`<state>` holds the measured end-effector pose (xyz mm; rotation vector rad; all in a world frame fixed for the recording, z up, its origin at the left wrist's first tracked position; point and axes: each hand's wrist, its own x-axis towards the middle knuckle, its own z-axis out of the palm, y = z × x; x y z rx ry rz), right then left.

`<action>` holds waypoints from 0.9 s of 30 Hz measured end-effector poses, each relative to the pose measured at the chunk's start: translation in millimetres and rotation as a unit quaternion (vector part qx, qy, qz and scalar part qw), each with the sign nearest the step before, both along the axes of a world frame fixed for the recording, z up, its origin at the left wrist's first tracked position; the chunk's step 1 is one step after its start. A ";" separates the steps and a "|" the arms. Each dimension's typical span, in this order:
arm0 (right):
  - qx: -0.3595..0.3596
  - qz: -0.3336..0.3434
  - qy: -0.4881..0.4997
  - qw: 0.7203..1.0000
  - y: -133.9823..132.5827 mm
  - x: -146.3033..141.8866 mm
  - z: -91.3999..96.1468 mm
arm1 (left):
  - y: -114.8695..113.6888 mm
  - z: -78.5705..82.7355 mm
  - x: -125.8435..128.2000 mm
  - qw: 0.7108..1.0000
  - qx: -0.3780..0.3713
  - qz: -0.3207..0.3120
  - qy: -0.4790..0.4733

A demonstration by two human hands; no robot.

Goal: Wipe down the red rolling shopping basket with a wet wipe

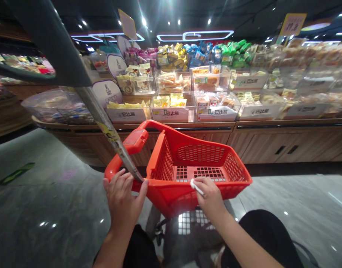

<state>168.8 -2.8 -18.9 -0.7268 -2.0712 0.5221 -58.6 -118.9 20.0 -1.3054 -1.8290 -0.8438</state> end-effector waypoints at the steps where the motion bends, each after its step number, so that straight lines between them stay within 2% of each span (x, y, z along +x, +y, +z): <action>1: -0.005 -0.025 -0.006 1.000 3.8 7.6 -2.2 | 0.1 -0.3 0.4 1.000 0.001 0.002 0.002; 4: -0.003 -0.035 -0.014 0.999 1.7 6.6 -2.2 | 1.7 -1.2 1.2 1.000 -0.002 0.010 0.002; 9: 0.024 0.049 0.006 0.999 -13.0 -23.2 4.6 | 4.1 -0.1 -2.3 1.000 0.003 0.003 0.016; 11: 0.015 0.034 0.004 0.999 -8.1 -15.7 2.8 | -0.2 1.7 -1.2 1.000 0.017 -0.001 0.009; 14: -0.005 -0.025 -0.014 1.000 6.8 14.5 -3.9 | -10.9 4.5 10.2 0.997 0.073 0.010 0.006; 16: -0.013 -0.052 -0.024 0.998 15.2 33.9 -7.7 | -13.5 6.2 23.7 0.994 0.088 -0.036 0.044; 18: -0.018 -0.062 -0.032 0.997 20.0 45.4 -9.4 | -6.6 7.9 38.7 0.984 0.035 -0.145 0.093; 19: -0.018 -0.062 -0.036 0.997 21.2 48.2 -9.5 | 0.4 8.7 45.5 0.977 -0.009 -0.185 0.107; 20: -0.017 -0.062 -0.040 0.997 22.0 49.2 -9.4 | 9.1 9.2 51.3 0.972 -0.048 -0.199 0.113; 24: -0.014 -0.070 -0.039 0.997 21.5 40.9 -8.7 | 41.3 7.9 61.5 0.968 -0.197 -0.114 0.105; 27: -0.011 -0.060 -0.028 0.998 15.2 20.9 -7.5 | 47.8 5.7 60.9 0.961 -0.238 -0.102 0.099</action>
